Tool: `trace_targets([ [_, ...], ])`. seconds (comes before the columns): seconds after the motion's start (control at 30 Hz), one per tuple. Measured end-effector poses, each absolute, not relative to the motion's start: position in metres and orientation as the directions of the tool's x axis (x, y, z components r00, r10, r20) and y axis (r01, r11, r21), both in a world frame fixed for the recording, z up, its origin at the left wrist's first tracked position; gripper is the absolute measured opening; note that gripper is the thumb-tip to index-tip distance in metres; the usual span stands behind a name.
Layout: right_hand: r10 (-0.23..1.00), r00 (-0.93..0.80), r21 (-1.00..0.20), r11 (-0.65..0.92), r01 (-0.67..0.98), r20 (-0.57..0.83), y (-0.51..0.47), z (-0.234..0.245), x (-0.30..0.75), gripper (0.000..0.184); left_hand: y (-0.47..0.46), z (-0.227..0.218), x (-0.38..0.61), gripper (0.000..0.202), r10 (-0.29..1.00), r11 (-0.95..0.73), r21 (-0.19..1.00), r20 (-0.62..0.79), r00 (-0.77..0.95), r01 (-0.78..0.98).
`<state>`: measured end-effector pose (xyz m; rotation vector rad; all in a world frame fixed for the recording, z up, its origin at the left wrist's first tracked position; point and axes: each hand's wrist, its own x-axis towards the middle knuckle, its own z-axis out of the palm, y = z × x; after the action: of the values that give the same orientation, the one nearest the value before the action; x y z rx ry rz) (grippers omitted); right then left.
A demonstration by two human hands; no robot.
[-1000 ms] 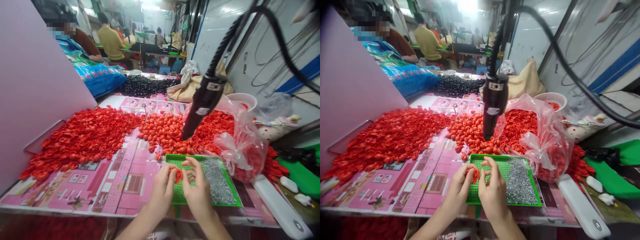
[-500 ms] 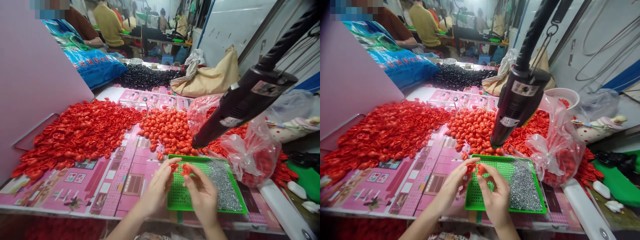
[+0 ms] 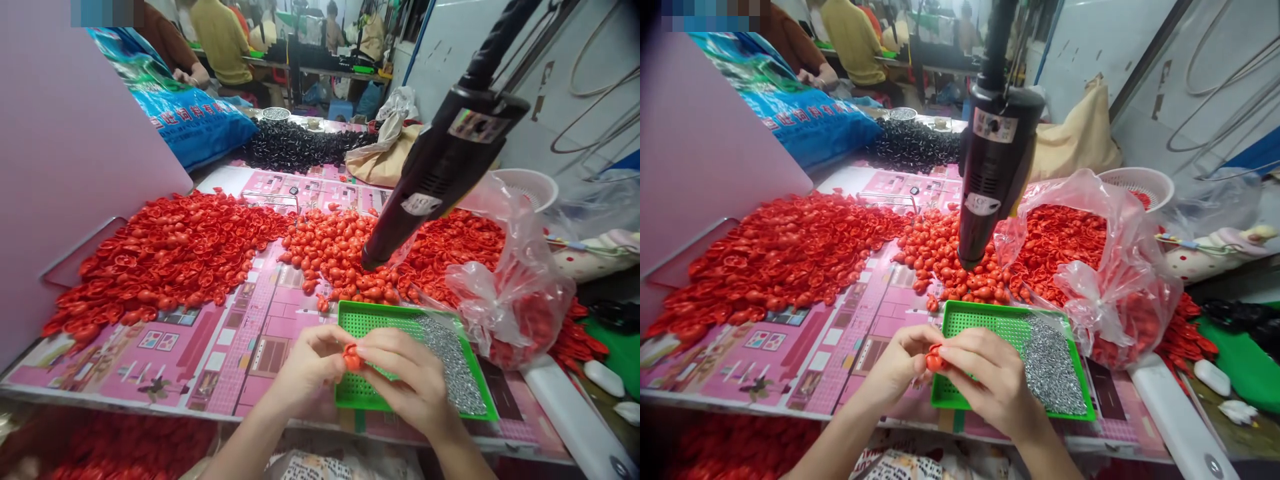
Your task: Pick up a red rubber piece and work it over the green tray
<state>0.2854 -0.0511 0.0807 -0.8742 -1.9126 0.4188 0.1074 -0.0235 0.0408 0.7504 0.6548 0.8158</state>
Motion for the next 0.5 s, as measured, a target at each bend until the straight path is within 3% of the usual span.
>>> trace_targets([
  [0.17,0.740,-0.303,-0.638,0.672,0.376,0.601,-0.051,0.078,0.285,0.037,-0.022,0.045,0.103,0.044,0.807,0.502,0.771,-0.253,0.534,-0.393],
  [0.3,0.747,-0.327,-0.676,0.664,0.319,0.579,-0.051,0.077,0.286,0.029,-0.026,0.056,0.097,0.034,0.780,0.476,0.845,-0.277,0.561,-0.244],
  [0.5,0.772,-0.280,-0.609,0.627,0.485,0.571,-0.063,0.062,0.279,0.027,-0.051,0.062,0.103,0.030,0.905,0.125,0.991,-0.129,0.406,0.037],
])
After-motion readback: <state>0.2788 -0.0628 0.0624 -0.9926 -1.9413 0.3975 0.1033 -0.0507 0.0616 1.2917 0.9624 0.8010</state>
